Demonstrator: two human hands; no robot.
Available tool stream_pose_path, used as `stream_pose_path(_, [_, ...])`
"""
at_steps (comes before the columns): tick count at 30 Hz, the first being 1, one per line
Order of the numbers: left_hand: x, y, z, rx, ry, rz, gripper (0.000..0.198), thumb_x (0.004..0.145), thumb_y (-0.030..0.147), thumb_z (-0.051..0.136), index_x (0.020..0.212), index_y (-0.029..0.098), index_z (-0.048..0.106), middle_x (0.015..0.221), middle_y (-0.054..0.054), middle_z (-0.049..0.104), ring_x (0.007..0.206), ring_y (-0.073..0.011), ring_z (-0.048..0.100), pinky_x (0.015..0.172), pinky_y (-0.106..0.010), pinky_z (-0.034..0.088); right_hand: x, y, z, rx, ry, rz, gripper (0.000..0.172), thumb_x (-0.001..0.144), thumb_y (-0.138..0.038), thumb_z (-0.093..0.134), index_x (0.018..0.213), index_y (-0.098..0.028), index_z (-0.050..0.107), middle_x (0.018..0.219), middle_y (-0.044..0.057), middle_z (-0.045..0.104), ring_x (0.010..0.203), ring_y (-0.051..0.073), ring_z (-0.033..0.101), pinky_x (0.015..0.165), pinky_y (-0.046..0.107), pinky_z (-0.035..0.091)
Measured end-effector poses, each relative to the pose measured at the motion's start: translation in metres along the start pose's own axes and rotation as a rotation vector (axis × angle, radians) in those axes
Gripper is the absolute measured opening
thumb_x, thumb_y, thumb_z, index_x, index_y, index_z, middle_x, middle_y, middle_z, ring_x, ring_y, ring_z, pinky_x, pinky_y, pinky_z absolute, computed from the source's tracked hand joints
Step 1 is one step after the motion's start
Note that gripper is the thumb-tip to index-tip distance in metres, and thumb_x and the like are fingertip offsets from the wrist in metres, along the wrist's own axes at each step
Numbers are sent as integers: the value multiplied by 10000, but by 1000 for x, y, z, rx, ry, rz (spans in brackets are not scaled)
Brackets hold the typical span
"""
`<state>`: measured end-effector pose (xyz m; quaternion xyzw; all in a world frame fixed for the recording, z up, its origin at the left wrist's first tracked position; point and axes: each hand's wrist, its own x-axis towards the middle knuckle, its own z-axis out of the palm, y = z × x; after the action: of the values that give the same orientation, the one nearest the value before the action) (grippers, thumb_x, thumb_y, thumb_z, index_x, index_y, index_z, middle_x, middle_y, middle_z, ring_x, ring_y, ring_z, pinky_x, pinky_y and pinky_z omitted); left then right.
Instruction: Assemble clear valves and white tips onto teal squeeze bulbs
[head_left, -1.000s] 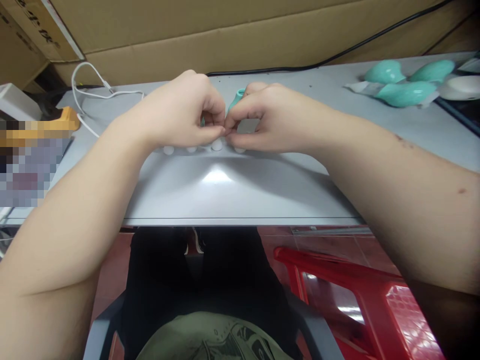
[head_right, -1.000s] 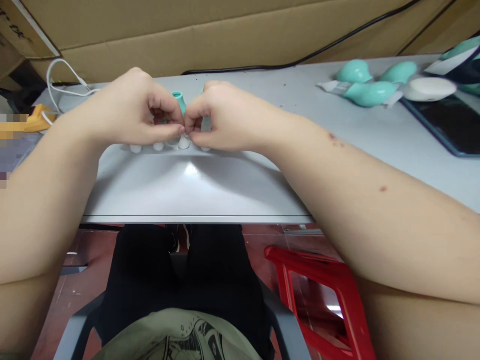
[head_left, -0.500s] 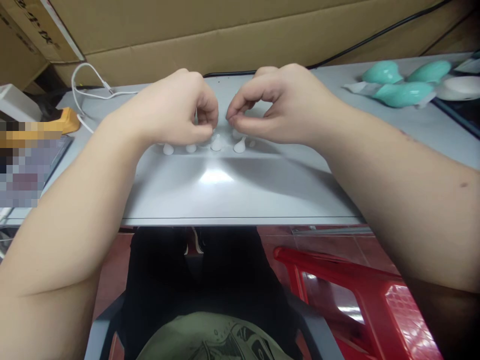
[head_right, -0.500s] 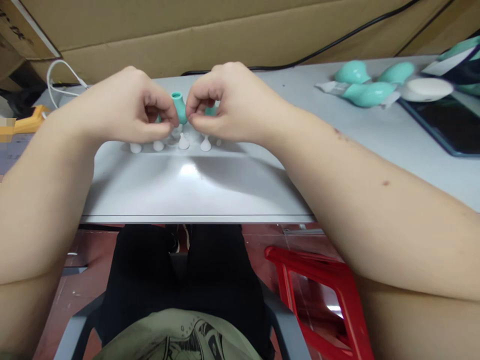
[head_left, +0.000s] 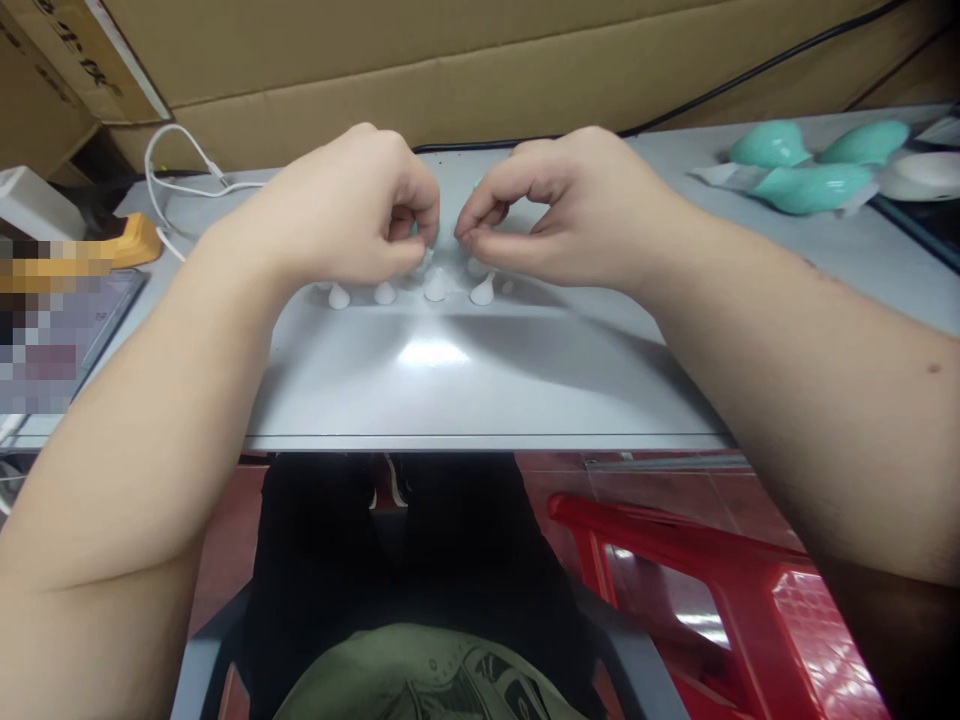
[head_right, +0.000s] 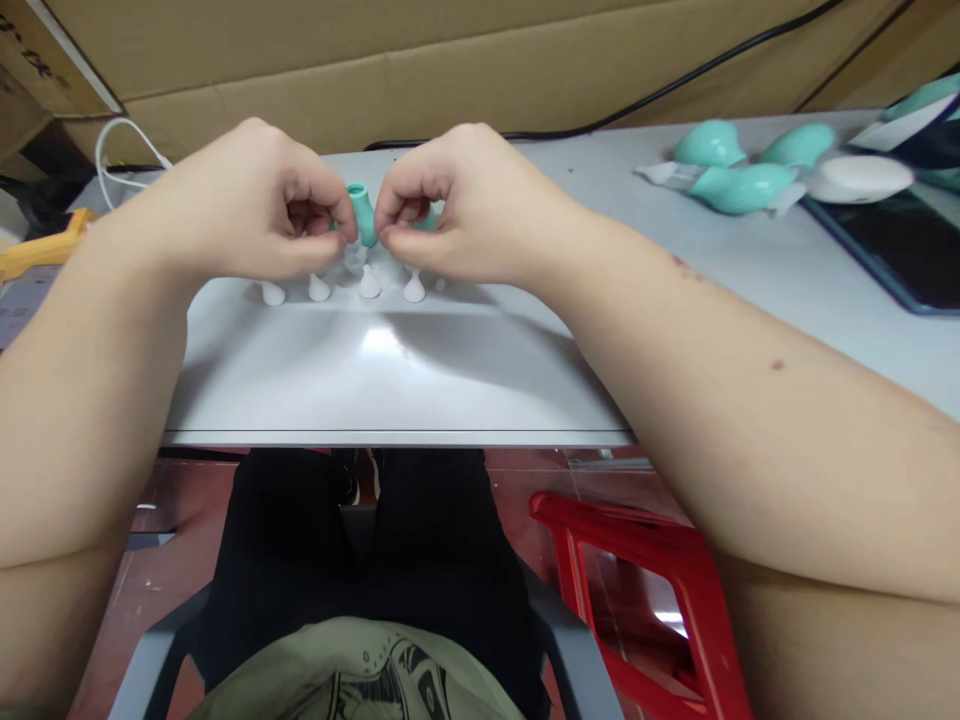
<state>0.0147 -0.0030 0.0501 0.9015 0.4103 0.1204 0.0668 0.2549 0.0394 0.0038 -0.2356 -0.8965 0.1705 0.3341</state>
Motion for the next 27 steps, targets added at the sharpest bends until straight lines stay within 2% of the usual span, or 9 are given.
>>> stream_pose_path(2, [0,-2,1,8,15,-1,252,760,231,579,875,227,803,687,8,666,632,-163,540,644,-354,424,0,1,0,-6,3,-10,176,769,-92,728,801,-258,776,790,-9,754,757,184,661,746,334,528])
stream_pose_path(6, [-3,-2,3,26,117,-10,270,798,225,529,850,226,793,737,-19,679,659,-180,536,643,-358,405,0,5,1,-22,28,-42,243,752,-48,736,806,-280,785,786,-31,753,739,177,680,729,322,548])
stream_pose_path(12, [-3,3,1,70,28,-85,269,805,226,569,931,246,805,723,-1,677,648,-193,569,656,-325,417,0,9,2,-14,34,-62,260,755,-34,765,806,-289,780,777,-49,750,721,176,688,706,318,562])
stream_pose_path(19, [-4,1,-1,75,129,-144,282,855,275,583,964,231,839,794,-45,732,695,-225,587,651,-370,431,0,10,3,-23,55,-69,252,771,-57,793,805,-306,789,765,-44,755,699,175,673,676,329,565])
stream_pose_path(21, [-6,1,-2,78,116,-146,260,845,312,624,963,232,842,776,-40,739,691,-216,572,666,-369,441,0,12,3,-29,66,-71,252,784,-60,784,815,-309,795,777,-38,760,707,178,674,682,338,565])
stream_pose_path(25, [-6,2,-4,75,-4,-135,270,845,377,656,984,265,858,745,-16,748,633,-206,589,675,-370,462,1,14,2,-29,60,-86,253,786,-62,790,825,-312,800,775,-47,757,697,169,659,668,331,549])
stream_pose_path(27, [-5,2,-3,83,-26,-126,269,856,422,664,987,285,855,764,-8,756,634,-210,607,664,-368,454,1,15,2,-30,52,-76,257,788,-55,793,829,-309,803,774,-52,756,698,163,653,676,324,541])
